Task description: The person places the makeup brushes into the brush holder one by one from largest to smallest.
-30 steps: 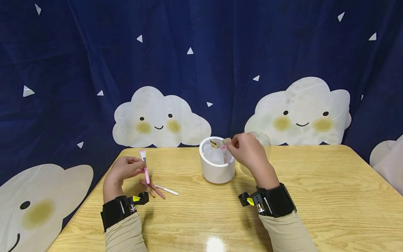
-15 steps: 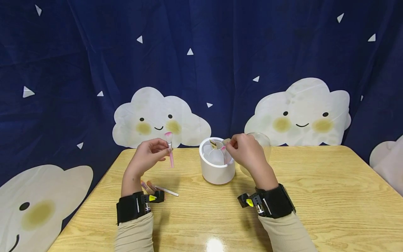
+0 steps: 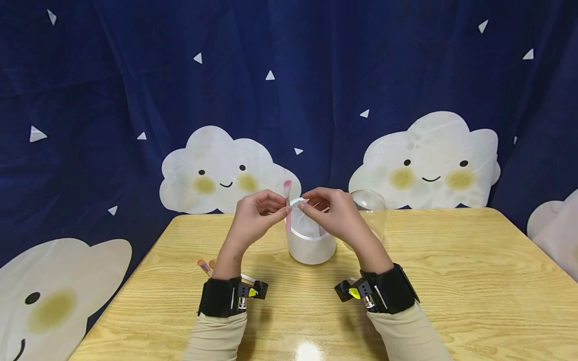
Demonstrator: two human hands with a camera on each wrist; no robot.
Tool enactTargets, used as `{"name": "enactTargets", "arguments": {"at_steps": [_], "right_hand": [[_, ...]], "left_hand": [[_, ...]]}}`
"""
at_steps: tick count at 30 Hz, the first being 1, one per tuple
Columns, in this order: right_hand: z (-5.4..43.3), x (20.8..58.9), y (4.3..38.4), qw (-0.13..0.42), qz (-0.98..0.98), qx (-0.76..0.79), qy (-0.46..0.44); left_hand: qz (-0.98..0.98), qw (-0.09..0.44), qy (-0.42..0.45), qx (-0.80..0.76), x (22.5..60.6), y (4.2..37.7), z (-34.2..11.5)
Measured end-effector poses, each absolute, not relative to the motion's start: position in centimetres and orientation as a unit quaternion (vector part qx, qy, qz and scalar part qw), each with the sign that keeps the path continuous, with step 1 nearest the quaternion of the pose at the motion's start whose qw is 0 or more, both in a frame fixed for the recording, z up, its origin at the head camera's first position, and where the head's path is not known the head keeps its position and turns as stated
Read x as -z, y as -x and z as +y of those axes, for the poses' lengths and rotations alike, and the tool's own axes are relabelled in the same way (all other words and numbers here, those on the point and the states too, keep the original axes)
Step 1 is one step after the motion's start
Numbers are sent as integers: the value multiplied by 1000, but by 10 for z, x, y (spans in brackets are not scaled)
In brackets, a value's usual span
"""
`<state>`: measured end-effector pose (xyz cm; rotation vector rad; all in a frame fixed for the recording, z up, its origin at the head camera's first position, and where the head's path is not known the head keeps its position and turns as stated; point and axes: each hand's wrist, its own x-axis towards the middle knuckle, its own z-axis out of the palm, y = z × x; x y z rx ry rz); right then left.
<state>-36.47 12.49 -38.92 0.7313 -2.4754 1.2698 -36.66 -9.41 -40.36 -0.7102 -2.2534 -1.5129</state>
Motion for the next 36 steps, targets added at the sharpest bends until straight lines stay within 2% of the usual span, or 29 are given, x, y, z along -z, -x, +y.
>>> {"name": "enactTargets", "arguments": {"at_steps": [7, 22, 28, 36], "right_hand": [[121, 389, 365, 105, -835, -478, -252], [121, 388, 364, 106, -828, -487, -258], [127, 386, 364, 124, -824, -491, -255], [144, 378, 360, 189, -860, -426, -207]], "left_hand": [[-794, 174, 275, 513, 406, 365, -79], [-798, 172, 282, 504, 405, 365, -75], [-803, 167, 271, 503, 406, 365, -77], [-836, 181, 208, 474, 410, 369, -80]]}}
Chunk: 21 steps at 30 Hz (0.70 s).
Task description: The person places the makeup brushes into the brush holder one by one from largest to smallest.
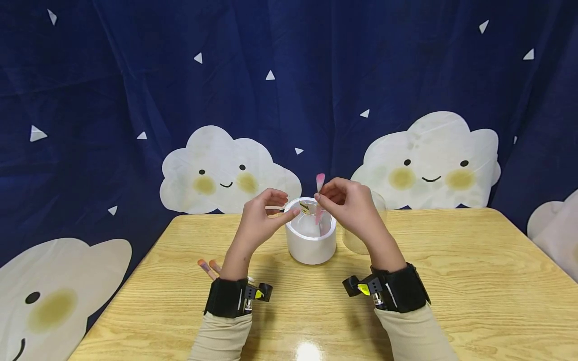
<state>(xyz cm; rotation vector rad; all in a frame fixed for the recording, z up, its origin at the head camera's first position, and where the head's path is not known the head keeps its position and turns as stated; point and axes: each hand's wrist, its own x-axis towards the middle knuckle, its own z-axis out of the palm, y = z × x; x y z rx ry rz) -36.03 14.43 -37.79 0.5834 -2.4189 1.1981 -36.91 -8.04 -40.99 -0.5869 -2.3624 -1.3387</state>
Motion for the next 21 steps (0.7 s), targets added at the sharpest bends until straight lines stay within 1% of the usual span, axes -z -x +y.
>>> {"name": "enactTargets", "arguments": {"at_steps": [6, 12, 15, 21], "right_hand": [[150, 377, 361, 199, -881, -390, -179], [148, 381, 362, 178, -895, -377, -160], [146, 386, 365, 168, -898, -373, -161], [143, 390, 367, 165, -901, -366, -166]], "left_hand": [[-889, 133, 160, 408, 417, 370, -79], [-912, 84, 144, 376, 424, 373, -78], [-910, 79, 161, 375, 428, 375, -76], [-904, 96, 211, 359, 433, 377, -71]]}}
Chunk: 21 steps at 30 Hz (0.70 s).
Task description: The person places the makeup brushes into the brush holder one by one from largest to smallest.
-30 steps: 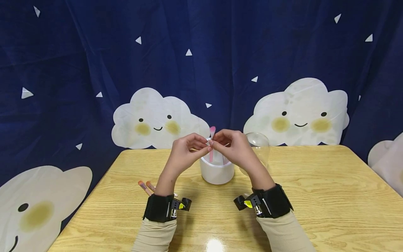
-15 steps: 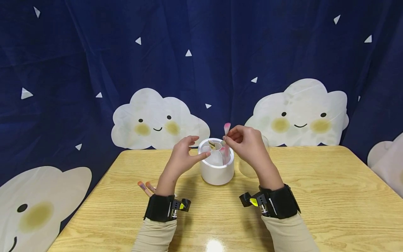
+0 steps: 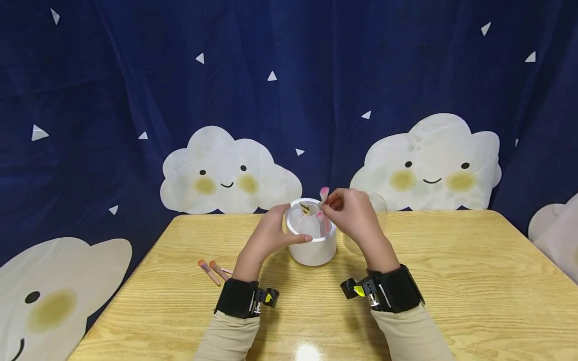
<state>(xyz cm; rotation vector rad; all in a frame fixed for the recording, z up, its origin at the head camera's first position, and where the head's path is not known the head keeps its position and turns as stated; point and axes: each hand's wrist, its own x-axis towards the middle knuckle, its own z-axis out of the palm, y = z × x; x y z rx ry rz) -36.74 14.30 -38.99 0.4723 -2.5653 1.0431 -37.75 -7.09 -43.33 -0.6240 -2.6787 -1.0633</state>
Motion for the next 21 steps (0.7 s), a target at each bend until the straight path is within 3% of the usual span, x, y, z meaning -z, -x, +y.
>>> {"name": "enactTargets", "arguments": {"at_steps": [21], "right_hand": [[142, 393, 370, 128, -915, -351, -153]], "left_hand": [[-932, 97, 163, 310, 437, 376, -65]]}}
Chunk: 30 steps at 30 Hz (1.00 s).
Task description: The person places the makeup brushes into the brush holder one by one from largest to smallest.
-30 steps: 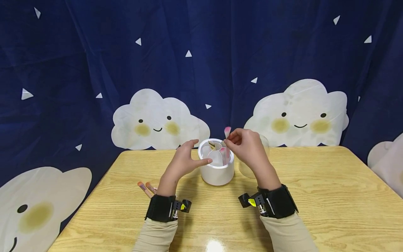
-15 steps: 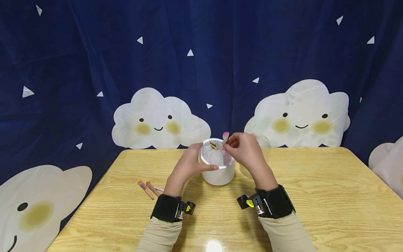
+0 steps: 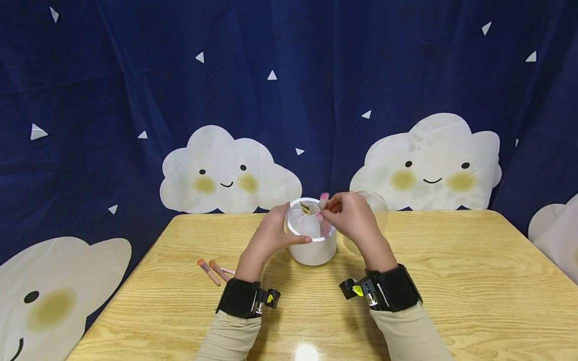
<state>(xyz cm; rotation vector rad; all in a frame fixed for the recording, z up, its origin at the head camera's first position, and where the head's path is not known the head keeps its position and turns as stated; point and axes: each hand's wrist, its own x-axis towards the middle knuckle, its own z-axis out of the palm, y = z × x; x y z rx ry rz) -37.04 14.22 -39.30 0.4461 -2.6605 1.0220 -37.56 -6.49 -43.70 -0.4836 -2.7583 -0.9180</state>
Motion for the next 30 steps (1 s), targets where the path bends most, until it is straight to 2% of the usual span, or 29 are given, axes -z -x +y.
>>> {"name": "enactTargets", "arguments": {"at_steps": [30], "right_hand": [[141, 396, 374, 113, -933, -308, -150]], "left_hand": [[-936, 91, 151, 304, 437, 376, -65]]}}
